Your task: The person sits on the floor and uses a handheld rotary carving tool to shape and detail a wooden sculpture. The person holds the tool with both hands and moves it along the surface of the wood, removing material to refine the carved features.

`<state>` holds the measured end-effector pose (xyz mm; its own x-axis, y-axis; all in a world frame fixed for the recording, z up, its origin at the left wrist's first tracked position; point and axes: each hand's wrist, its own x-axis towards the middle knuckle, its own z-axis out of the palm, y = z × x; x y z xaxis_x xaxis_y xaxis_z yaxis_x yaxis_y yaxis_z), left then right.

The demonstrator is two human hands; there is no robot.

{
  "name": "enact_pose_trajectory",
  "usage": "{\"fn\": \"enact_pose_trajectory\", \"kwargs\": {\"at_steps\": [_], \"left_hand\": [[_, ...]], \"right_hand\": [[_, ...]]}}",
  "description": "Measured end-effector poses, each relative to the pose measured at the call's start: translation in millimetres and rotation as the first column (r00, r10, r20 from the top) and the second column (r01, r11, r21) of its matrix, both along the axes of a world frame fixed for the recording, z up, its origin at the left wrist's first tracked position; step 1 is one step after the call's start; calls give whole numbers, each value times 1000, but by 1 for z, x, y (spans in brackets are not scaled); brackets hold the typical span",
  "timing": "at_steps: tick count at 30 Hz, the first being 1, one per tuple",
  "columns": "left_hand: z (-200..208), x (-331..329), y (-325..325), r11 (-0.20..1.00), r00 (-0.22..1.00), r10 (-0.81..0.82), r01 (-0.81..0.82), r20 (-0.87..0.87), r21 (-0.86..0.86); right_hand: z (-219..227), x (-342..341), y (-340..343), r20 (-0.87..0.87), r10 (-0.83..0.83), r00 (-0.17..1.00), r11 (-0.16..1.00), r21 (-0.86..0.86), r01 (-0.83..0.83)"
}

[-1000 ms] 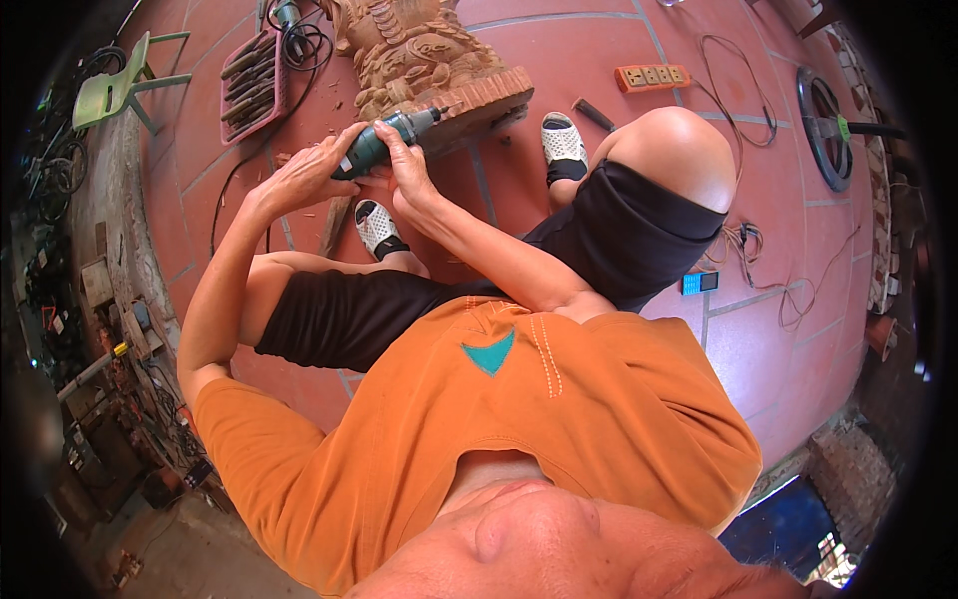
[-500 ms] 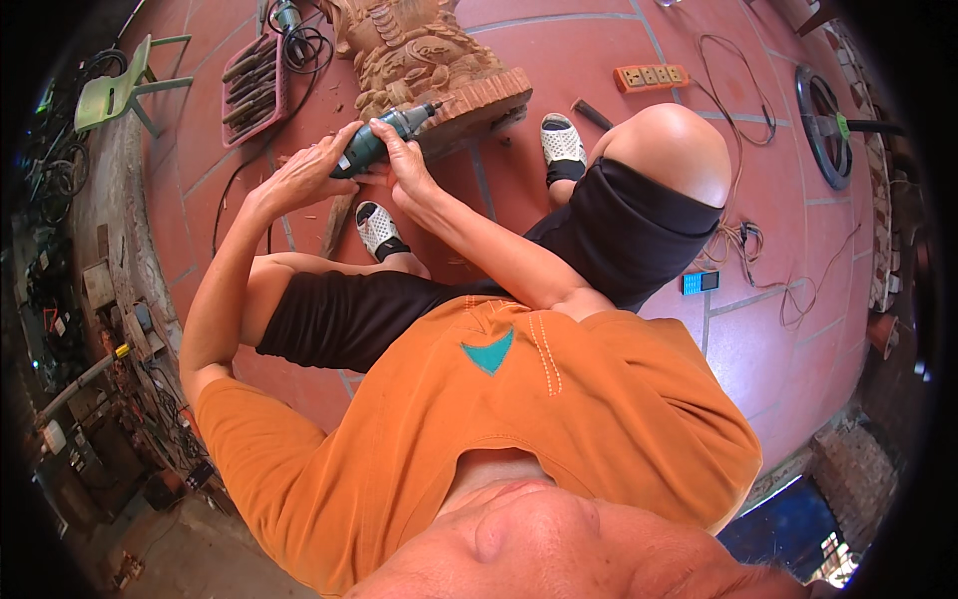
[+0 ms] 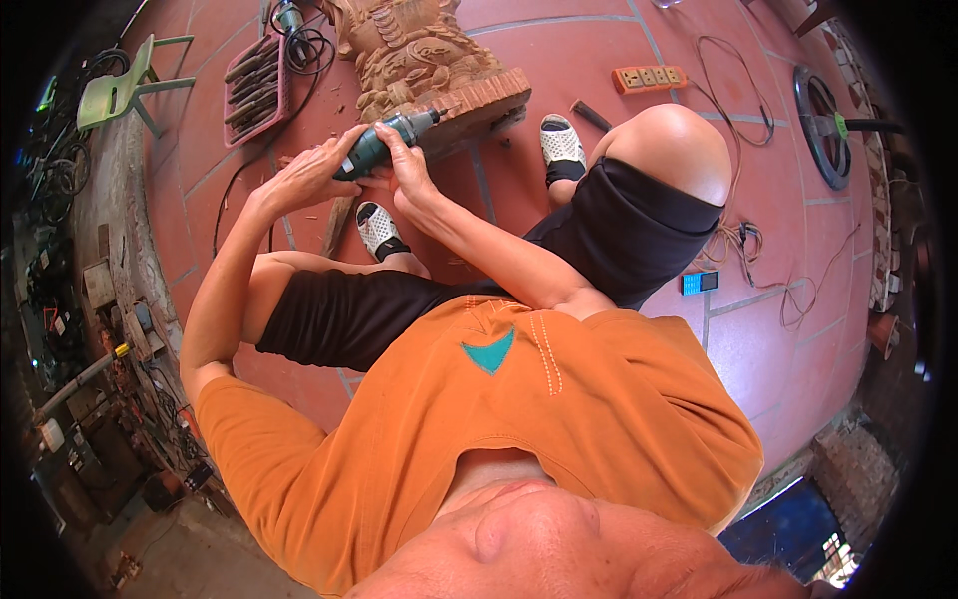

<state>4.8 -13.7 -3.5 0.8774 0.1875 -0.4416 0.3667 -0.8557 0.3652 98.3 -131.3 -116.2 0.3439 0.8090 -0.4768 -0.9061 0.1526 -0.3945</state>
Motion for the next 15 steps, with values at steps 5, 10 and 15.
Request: {"fn": "enact_pose_trajectory", "kwargs": {"at_steps": [5,10,15], "left_hand": [[-3,-2,1,1000,999,-19,19,27,-8],[-3,-1,0,1000,1000,-9,8,24,24],[-4,-3,2,999,1000,-5,3,24,48]], "right_hand": [[1,-1,-1,10,-2,1000,1000,11,2],[-1,2,1,11,12,1000,1000,9,-12],[-3,4,5,-6,29,1000,1000,8,-29]]}}
